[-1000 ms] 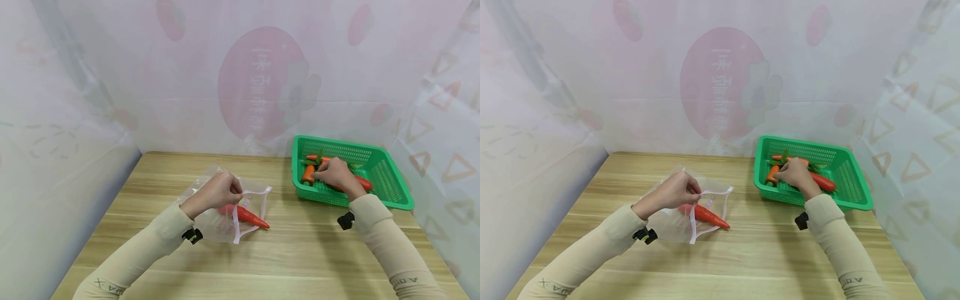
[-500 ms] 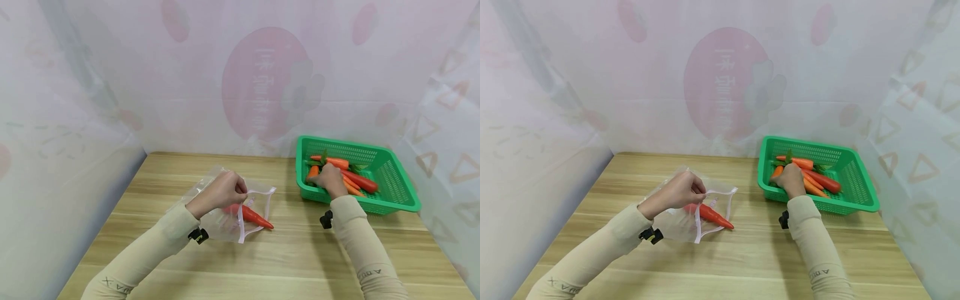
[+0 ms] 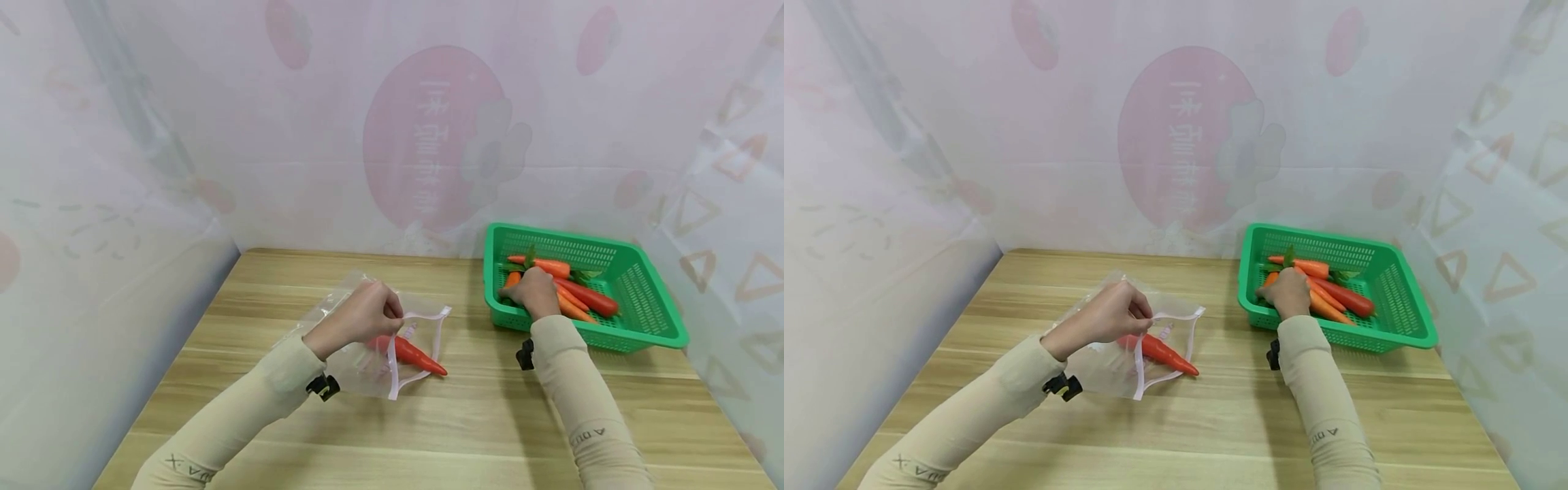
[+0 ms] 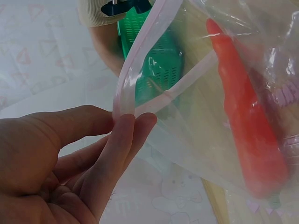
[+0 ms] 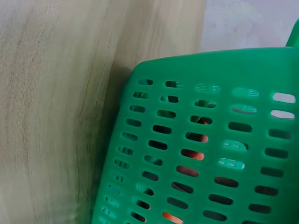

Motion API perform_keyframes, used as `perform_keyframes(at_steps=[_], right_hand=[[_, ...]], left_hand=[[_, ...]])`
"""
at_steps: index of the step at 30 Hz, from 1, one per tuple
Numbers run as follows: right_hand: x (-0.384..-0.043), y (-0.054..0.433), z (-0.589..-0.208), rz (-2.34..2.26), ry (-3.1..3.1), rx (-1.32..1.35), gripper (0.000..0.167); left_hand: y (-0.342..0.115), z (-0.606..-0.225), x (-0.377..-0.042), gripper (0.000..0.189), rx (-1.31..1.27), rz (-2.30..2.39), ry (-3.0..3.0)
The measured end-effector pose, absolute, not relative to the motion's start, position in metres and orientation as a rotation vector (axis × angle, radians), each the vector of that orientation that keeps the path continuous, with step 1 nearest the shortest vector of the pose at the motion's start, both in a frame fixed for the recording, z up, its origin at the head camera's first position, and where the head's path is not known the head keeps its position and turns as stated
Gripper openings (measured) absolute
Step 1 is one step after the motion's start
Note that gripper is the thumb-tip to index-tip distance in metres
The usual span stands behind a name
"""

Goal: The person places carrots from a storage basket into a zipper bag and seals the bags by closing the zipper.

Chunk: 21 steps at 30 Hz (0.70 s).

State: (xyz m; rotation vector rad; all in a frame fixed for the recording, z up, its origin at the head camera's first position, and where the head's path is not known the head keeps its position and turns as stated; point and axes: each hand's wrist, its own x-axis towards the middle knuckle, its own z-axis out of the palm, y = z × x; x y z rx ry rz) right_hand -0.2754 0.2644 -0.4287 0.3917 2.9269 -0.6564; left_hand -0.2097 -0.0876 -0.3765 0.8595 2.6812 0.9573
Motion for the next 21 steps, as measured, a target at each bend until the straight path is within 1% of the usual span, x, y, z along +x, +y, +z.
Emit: perform_keyframes(at_steps=[21], right_hand=[[-0.2757, 0.261, -0.4227, -0.65, 2.911, 0.431, 0.042]], left_hand=[[-0.0875, -0.3784, -0.2096, 0.006, 0.851, 0.961, 2.681]])
